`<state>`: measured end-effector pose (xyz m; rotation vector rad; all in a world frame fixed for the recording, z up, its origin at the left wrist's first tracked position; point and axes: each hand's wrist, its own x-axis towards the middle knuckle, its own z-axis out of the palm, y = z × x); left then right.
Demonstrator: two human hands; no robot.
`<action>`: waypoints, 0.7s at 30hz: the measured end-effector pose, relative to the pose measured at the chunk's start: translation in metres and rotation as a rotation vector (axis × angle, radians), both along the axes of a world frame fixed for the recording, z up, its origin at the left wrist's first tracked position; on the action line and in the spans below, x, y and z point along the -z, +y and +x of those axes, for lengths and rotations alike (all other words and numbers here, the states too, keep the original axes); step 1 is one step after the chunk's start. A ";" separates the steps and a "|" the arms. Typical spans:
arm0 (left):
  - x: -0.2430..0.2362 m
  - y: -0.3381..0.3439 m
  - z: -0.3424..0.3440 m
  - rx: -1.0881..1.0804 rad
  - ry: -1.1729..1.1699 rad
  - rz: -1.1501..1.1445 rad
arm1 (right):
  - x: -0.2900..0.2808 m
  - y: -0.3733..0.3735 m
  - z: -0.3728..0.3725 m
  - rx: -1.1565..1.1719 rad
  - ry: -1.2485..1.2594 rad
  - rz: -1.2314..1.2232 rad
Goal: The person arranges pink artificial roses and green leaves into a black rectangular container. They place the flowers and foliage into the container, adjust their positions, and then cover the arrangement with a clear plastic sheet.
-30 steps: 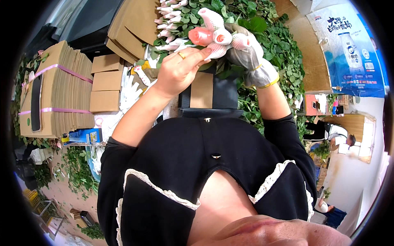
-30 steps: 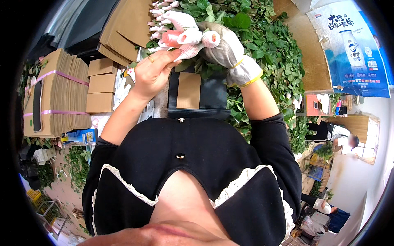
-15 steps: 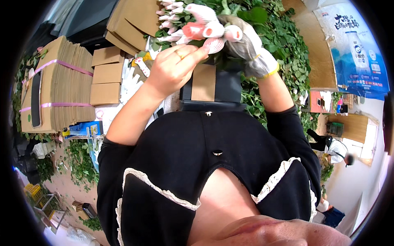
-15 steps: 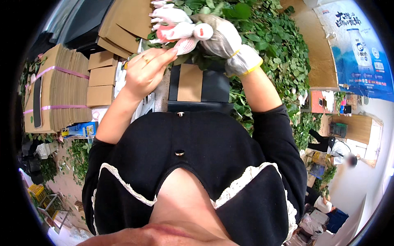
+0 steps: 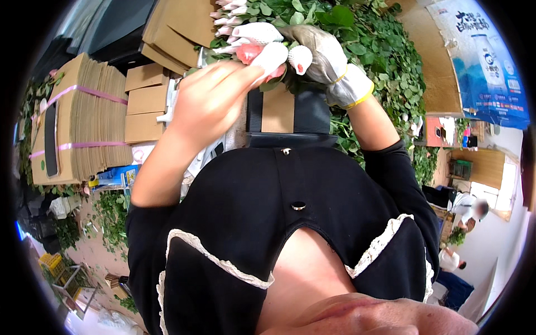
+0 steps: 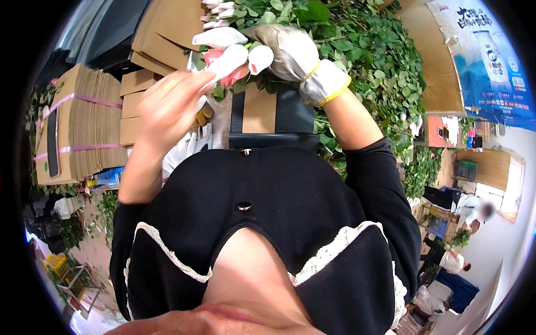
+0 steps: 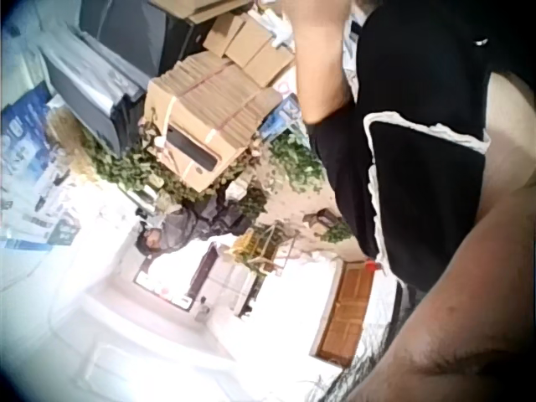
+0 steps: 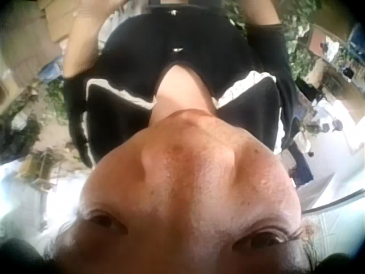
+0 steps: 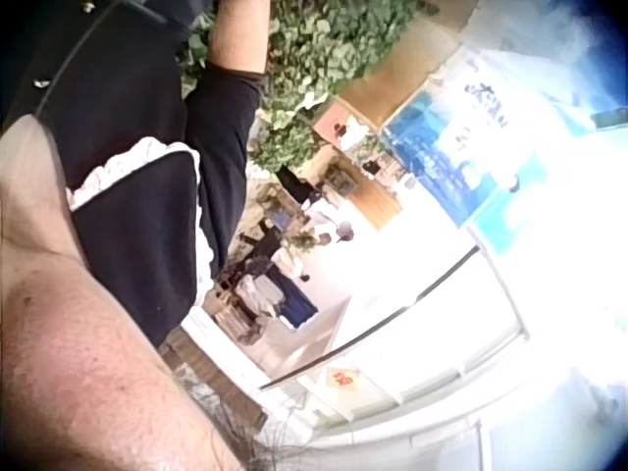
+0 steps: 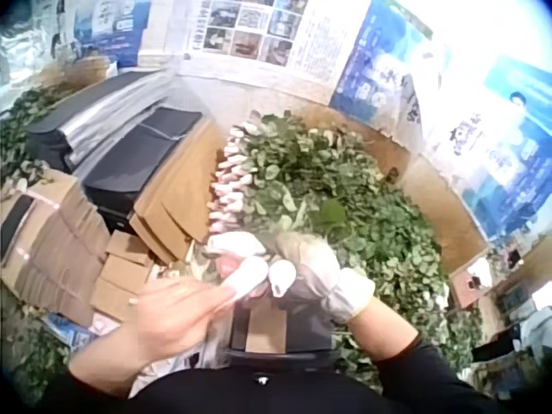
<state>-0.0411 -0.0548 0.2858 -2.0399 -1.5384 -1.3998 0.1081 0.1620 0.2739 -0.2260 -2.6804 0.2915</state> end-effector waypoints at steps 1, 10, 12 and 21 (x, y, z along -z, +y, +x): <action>-0.012 -0.024 -0.004 0.009 -0.029 -0.023 | 0.000 0.004 0.004 0.035 -0.017 0.009; -0.012 0.024 0.000 0.011 0.370 -0.016 | 0.000 -0.015 -0.009 0.003 -0.013 0.077; -0.022 0.002 -0.009 -0.031 0.195 0.151 | -0.011 -0.016 -0.007 0.104 -0.159 -0.157; -0.006 0.038 -0.002 0.077 0.253 0.043 | 0.002 -0.010 -0.006 0.026 -0.010 -0.030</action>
